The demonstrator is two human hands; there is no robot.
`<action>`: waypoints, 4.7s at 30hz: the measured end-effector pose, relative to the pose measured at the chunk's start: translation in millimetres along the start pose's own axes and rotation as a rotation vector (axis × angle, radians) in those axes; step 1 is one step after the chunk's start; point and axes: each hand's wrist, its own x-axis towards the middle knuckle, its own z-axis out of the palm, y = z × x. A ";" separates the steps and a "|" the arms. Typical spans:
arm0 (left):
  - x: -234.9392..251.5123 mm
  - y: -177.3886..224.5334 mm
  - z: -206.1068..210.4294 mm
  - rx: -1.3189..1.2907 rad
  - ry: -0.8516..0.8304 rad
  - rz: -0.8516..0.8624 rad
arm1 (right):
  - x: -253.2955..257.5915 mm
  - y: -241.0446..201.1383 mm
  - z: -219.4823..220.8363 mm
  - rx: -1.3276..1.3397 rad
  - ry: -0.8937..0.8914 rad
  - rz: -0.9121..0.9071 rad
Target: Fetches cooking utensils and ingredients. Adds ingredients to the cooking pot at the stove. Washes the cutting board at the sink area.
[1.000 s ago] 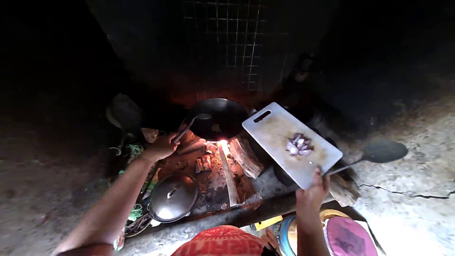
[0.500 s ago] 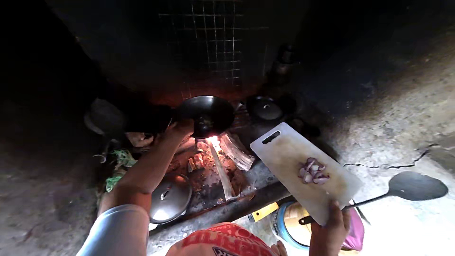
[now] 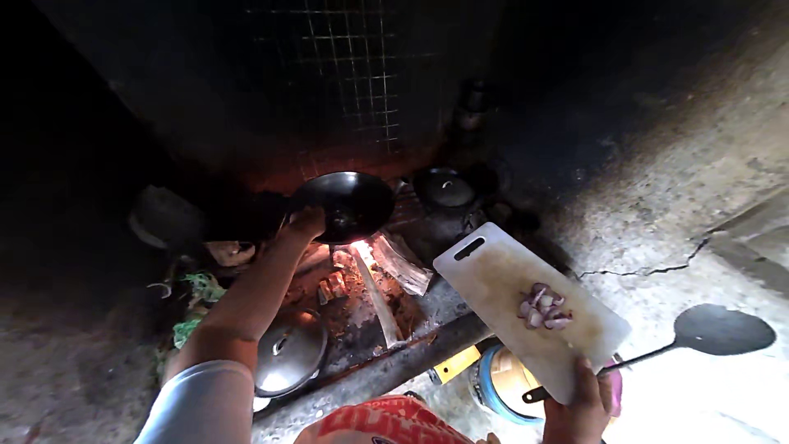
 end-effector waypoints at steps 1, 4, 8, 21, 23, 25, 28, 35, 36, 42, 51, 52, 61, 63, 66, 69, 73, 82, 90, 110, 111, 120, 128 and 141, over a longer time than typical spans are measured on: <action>2.9 3.0 3.9 0.008 -0.008 -0.006 | -0.4 0.3 -0.4 -0.001 0.008 0.006; 16.3 6.9 18.6 -0.057 0.027 0.003 | -2.6 -1.2 -0.8 -0.025 0.002 0.028; 28.1 11.5 19.4 -0.105 0.043 -0.042 | -4.8 -6.4 -2.8 -0.032 0.005 0.045; -5.6 -12.4 -12.8 0.037 0.027 -0.070 | 5.9 -0.4 -2.6 -0.010 -0.037 0.073; -8.9 -9.4 -10.0 0.041 0.011 -0.090 | 7.1 2.1 3.7 0.004 -0.078 0.076; -8.6 -4.1 -1.7 0.036 0.005 -0.104 | 8.6 5.7 8.9 0.011 -0.099 0.093; 1.0 -0.7 16.5 -0.005 0.024 -0.087 | 8.4 9.3 15.9 0.016 -0.117 0.118; 1.8 22.4 15.3 -0.078 0.022 -0.044 | 8.0 15.6 19.1 0.008 -0.128 0.141; 1.9 24.8 14.4 -0.043 0.015 -0.040 | 8.1 15.3 19.1 0.002 -0.125 0.148; 6.2 30.8 6.9 0.043 0.048 -0.110 | 8.5 18.0 15.2 0.006 -0.115 0.158; 14.6 5.3 12.4 -0.046 -0.003 -0.048 | 10.5 19.0 14.1 0.004 -0.141 0.153; 9.2 0.2 7.4 -0.065 0.013 -0.037 | 10.8 19.4 15.0 -0.007 -0.147 0.148; -68.6 -39.6 -2.6 -0.047 0.054 -0.117 | 10.5 28.6 24.9 0.000 -0.141 0.187; -74.1 -42.2 2.0 -0.052 0.038 -0.115 | 8.6 29.5 27.7 -0.005 -0.143 0.199; -74.6 -35.3 2.3 0.018 0.011 -0.114 | 3.8 30.0 30.2 0.009 -0.175 0.207; -50.2 -37.3 23.6 0.020 0.034 -0.114 | 0.4 30.6 29.5 0.015 -0.196 0.220; -33.9 -27.7 33.5 -0.013 0.043 -0.181 | -4.3 29.1 27.0 -0.015 -0.182 0.222; -41.0 9.0 21.8 0.037 -0.003 -0.112 | -10.6 23.3 11.2 -0.025 -0.170 0.204; -36.3 9.1 24.5 -0.078 0.069 -0.101 | -15.4 20.6 2.9 -0.008 -0.131 0.209; -211.9 -39.1 113.0 -1.716 -0.220 -0.085 | -46.2 31.2 23.6 0.006 -0.417 0.479; -218.2 -41.1 114.9 -1.738 -0.231 -0.088 | -48.8 32.2 26.2 -0.007 -0.442 0.500; -260.7 -65.6 118.0 -1.996 -0.273 -0.146 | -48.9 55.8 47.2 0.008 -0.577 0.687; -275.3 -75.0 137.2 -1.989 -0.114 -0.125 | -37.4 65.2 84.0 0.009 -0.587 0.764; -290.8 -34.0 130.4 -2.128 0.069 -0.204 | -27.1 80.7 82.5 -0.021 -0.352 0.704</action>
